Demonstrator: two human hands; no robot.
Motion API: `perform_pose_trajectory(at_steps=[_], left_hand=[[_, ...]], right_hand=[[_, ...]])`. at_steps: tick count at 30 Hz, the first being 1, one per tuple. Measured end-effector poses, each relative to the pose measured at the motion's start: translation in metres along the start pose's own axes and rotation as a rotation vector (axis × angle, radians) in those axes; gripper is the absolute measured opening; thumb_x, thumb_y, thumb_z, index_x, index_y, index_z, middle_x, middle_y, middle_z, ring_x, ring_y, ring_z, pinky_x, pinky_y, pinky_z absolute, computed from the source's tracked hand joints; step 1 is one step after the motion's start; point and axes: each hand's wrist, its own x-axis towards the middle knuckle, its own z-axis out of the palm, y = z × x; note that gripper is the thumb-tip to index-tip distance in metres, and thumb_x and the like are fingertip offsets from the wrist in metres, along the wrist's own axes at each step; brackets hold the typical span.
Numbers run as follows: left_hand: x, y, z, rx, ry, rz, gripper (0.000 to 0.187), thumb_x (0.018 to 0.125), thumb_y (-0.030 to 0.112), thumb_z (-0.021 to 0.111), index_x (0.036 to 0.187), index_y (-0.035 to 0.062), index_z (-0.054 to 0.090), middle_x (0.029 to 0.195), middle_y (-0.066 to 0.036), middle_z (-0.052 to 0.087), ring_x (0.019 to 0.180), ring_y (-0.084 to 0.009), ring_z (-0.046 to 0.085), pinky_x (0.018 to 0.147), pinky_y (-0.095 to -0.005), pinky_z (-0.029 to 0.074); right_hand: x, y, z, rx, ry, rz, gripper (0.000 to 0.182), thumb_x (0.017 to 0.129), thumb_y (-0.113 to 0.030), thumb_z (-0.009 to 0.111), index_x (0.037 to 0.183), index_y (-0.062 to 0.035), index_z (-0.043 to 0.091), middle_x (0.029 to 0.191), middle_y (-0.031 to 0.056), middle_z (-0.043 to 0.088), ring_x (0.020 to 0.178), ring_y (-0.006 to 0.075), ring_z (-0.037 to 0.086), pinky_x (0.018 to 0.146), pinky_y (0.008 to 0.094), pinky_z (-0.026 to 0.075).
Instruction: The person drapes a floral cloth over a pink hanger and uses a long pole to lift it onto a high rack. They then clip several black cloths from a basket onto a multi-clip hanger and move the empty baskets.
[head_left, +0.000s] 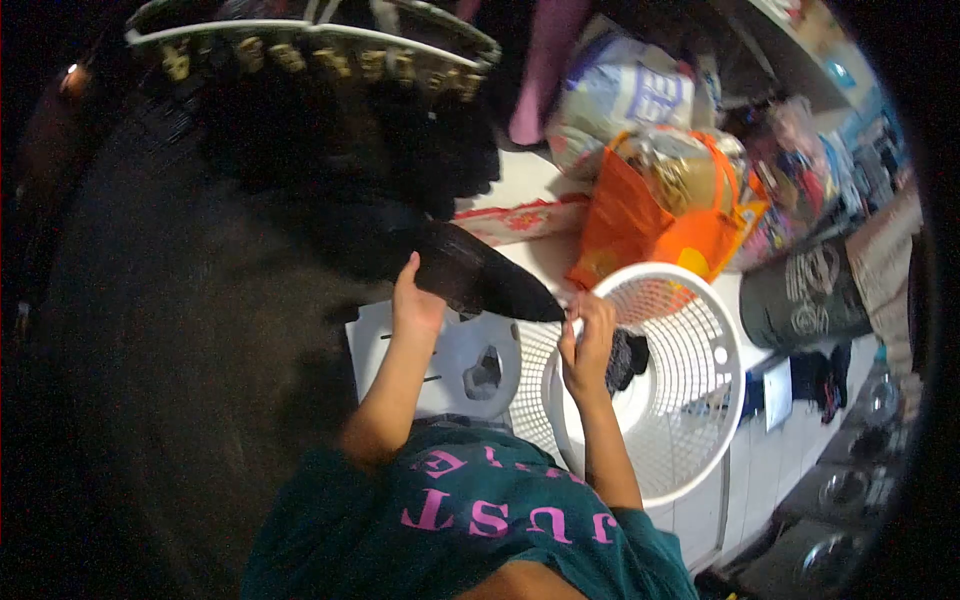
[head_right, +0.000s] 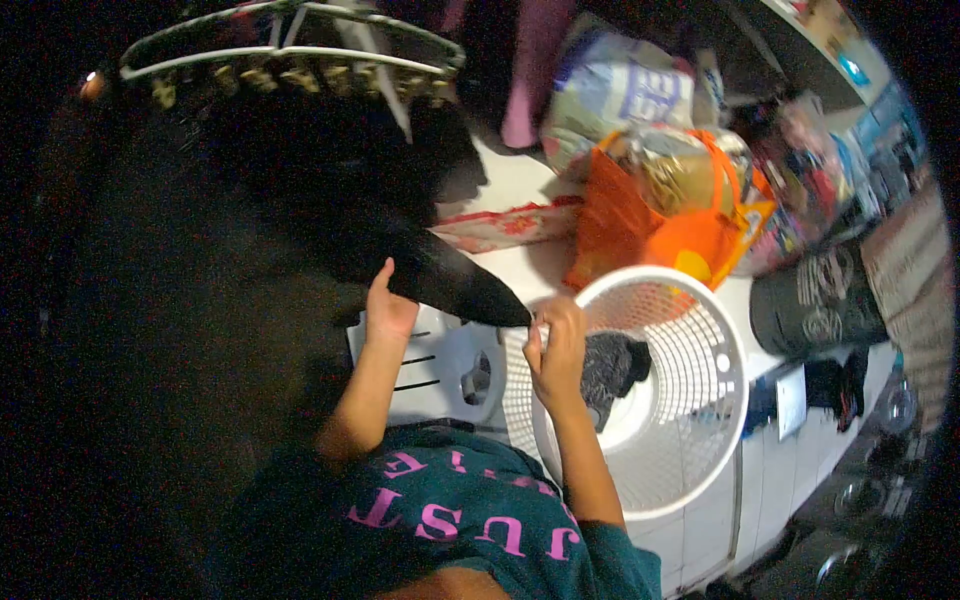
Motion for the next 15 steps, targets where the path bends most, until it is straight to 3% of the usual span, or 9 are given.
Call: perform_pose_trajectory(at_steps=[1,2,5,7,10,12,15], left_hand=[[0.001,0.004,-0.001,0.065,-0.042,0.057,0.034,0.083,0.022,0.053,0.11,0.0015,0.051,0.114,-0.012,0.053,0.107,-0.0272,0.048,0.097,-0.0398,0.033],[-0.001,0.01,0.001,0.053,-0.044,0.098,0.034,0.083,0.022,0.053,0.11,0.0015,0.051,0.114,-0.012,0.053,0.107,-0.0272,0.048,0.097,-0.0398,0.033],[-0.002,0.024,0.004,0.152,-0.054,0.186,0.051,0.08,0.041,0.056,0.114,0.0041,0.049,0.117,-0.01,0.051,0.109,-0.0234,0.046,0.096,-0.0348,0.033],[0.007,0.027,-0.009,0.224,-0.045,0.261,0.053,0.08,0.041,0.056,0.116,0.0037,0.048,0.118,-0.009,0.05,0.11,-0.0222,0.045,0.096,-0.0336,0.032],[-0.009,0.033,0.0,0.489,0.076,0.288,0.057,0.081,0.04,0.056,0.12,0.001,0.043,0.121,-0.009,0.046,0.112,-0.0196,0.042,0.096,-0.0302,0.031],[0.002,0.037,-0.013,0.92,-0.122,0.46,0.052,0.083,0.036,0.055,0.119,-0.0003,0.044,0.118,-0.01,0.048,0.108,-0.0194,0.044,0.092,-0.03,0.033],[0.002,0.05,0.004,0.972,-0.238,0.533,0.039,0.083,0.024,0.056,0.112,-0.0013,0.048,0.109,-0.01,0.053,0.1,-0.0178,0.048,0.088,-0.029,0.035]], right_hand=[[-0.005,-0.002,0.003,-0.01,-0.046,-0.028,0.024,0.065,0.002,0.056,0.087,-0.0015,0.046,0.091,0.0165,0.05,0.089,0.0344,0.048,0.082,0.0414,0.037],[-0.012,0.001,0.007,-0.052,-0.125,-0.038,0.025,0.064,0.002,0.057,0.086,-0.0018,0.046,0.089,0.0168,0.05,0.089,0.0352,0.049,0.081,0.0419,0.038],[-0.022,0.002,0.023,-0.077,-0.346,-0.092,0.027,0.062,0.001,0.059,0.085,-0.0021,0.047,0.098,0.016,0.049,0.097,0.0342,0.046,0.084,0.0426,0.037],[-0.016,-0.001,0.03,-0.118,-0.451,-0.066,0.027,0.061,-0.001,0.06,0.086,-0.0026,0.048,0.112,0.0161,0.046,0.106,0.0335,0.042,0.088,0.0423,0.034],[0.021,-0.004,0.039,0.031,-0.426,-0.034,0.025,0.063,-0.002,0.059,0.087,-0.0034,0.049,0.117,0.0173,0.044,0.108,0.0344,0.041,0.09,0.0419,0.034],[0.06,-0.016,0.041,0.057,-0.405,-0.059,0.024,0.066,-0.001,0.056,0.09,-0.003,0.05,0.12,0.017,0.043,0.11,0.0347,0.041,0.092,0.0405,0.033],[0.13,-0.036,0.046,0.169,-0.226,-0.176,0.026,0.07,0.001,0.054,0.095,-0.0018,0.051,0.121,0.0148,0.044,0.111,0.033,0.041,0.093,0.0382,0.034]])
